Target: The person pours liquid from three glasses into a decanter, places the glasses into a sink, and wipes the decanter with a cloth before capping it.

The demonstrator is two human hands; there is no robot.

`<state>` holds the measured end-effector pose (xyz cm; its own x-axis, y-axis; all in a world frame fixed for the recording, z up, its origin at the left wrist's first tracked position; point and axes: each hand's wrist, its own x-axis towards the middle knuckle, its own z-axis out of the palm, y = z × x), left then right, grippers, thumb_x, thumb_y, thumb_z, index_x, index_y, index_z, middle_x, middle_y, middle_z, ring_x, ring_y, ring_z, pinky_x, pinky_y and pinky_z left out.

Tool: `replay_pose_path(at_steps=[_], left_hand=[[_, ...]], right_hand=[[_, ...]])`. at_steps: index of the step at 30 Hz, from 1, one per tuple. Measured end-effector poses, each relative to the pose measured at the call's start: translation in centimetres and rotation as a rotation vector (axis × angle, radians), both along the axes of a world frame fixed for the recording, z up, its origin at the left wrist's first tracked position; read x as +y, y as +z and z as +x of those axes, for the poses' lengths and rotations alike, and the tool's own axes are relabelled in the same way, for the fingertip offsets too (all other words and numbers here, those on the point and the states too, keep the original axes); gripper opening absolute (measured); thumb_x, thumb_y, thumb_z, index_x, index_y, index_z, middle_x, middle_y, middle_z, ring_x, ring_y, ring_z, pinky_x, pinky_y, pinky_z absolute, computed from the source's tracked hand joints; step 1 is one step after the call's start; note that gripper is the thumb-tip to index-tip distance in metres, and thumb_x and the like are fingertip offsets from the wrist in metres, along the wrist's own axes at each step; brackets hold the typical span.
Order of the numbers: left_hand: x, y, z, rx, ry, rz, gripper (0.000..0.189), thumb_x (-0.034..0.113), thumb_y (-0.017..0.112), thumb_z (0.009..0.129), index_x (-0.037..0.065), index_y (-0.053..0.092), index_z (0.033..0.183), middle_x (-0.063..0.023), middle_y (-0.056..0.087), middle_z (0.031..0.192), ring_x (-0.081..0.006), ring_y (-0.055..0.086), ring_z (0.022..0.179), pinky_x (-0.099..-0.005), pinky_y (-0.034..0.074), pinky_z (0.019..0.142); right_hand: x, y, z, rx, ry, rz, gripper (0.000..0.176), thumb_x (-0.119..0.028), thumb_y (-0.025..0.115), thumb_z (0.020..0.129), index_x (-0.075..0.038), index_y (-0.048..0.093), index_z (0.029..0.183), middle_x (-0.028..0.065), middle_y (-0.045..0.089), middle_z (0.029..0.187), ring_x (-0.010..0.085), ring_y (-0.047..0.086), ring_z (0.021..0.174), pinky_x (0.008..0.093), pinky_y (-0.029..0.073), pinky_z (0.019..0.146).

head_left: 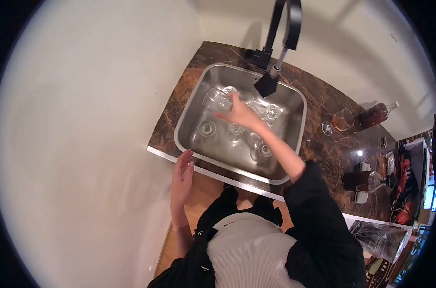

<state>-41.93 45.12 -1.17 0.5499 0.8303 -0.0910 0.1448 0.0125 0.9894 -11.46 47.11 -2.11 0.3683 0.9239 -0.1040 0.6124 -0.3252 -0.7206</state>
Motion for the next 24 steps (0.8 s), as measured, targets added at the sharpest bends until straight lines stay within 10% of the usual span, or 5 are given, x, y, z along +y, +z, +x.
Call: replay_pose_path(at_steps=[8, 14, 24], left_hand=[[0.8, -1.2, -4.3, 0.043, 0.08, -0.026, 0.04, 0.011, 0.052, 0.104, 0.001, 0.048, 0.142, -0.0145, 0.057, 0.138, -0.0224, 0.054, 0.128, -0.0347, 0.041, 0.109], [1.4, -1.4, -7.4, 0.104, 0.235, -0.042, 0.039, 0.009, 0.052, 0.104, 0.0, 0.049, 0.141, -0.0138, 0.058, 0.138, -0.0216, 0.055, 0.128, -0.0331, 0.041, 0.109], [2.8, -2.9, -9.0, 0.09, 0.278, -0.056, 0.038, 0.008, 0.051, 0.104, -0.001, 0.048, 0.141, -0.0134, 0.058, 0.139, -0.0212, 0.056, 0.126, -0.0327, 0.041, 0.109]], right_hand=[[13.6, -3.6, -1.6, -0.659, 0.55, -0.667, 0.081, -0.061, 0.08, 0.072, -0.003, 0.064, 0.126, 0.0115, 0.074, 0.109, 0.0314, 0.072, 0.102, 0.0427, 0.057, 0.083], [22.0, -15.8, -2.1, -0.834, 0.503, -1.419, 0.068, -0.07, 0.077, 0.071, -0.02, 0.073, 0.118, 0.0035, 0.075, 0.109, 0.027, 0.072, 0.095, 0.0389, 0.057, 0.08], [23.1, -20.2, -2.3, -0.883, 0.62, -1.643, 0.062, -0.079, 0.068, 0.073, -0.02, 0.072, 0.09, -0.0014, 0.068, 0.076, 0.0161, 0.066, 0.069, 0.0344, 0.053, 0.067]])
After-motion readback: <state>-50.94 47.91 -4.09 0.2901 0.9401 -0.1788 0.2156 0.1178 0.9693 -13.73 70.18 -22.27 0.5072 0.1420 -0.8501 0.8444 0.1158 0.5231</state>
